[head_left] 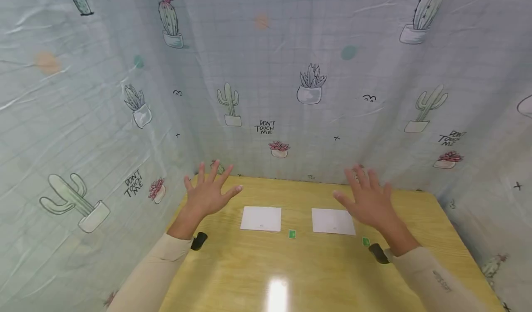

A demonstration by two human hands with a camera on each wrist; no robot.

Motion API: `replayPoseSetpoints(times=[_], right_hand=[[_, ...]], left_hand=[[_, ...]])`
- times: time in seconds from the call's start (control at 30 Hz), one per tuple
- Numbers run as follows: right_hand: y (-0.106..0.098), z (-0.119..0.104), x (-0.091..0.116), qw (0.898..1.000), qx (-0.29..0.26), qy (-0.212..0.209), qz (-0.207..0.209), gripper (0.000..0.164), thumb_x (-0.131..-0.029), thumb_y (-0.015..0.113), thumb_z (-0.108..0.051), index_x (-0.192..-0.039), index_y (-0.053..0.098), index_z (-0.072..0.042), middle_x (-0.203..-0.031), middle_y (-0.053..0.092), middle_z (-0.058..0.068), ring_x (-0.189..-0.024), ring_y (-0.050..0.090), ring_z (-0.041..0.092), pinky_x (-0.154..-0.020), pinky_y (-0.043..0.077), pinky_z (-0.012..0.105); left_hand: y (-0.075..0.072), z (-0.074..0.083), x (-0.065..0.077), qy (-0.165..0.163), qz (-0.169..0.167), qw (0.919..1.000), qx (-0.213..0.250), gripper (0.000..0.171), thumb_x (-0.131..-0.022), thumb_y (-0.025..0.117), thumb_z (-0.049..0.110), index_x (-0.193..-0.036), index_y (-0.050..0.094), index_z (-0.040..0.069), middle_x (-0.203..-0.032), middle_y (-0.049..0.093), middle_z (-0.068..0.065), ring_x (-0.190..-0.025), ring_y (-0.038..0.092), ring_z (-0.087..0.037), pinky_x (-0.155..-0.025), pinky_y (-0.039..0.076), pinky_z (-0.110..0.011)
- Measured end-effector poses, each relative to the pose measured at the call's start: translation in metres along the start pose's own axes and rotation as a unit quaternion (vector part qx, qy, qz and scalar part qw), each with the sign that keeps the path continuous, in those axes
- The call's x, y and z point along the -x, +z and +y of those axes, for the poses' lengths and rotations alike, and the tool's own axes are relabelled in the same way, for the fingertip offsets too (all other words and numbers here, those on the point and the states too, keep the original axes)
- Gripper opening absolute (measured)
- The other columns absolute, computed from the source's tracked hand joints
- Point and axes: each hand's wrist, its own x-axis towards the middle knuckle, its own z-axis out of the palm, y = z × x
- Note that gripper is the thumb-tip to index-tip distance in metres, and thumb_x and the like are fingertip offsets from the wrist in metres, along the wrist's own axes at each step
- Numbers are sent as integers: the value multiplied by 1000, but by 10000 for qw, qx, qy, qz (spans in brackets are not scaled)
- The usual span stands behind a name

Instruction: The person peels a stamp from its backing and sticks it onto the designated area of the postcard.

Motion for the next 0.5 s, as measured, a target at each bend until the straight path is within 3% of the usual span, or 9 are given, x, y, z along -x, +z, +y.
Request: replayPoseSetpoints(times=[0.5], right_hand=[[8, -15, -9, 9999, -75, -9, -138, 94, -101, 36, -76, -169, 10, -17, -177, -3, 17, -161, -6, 51, -112, -9, 87]], left_hand=[[11, -8, 2, -60, -151, 9999, -8, 82, -99, 41, 78, -167, 19, 38, -178, 1, -9, -161, -12, -49, -112, -7, -89]])
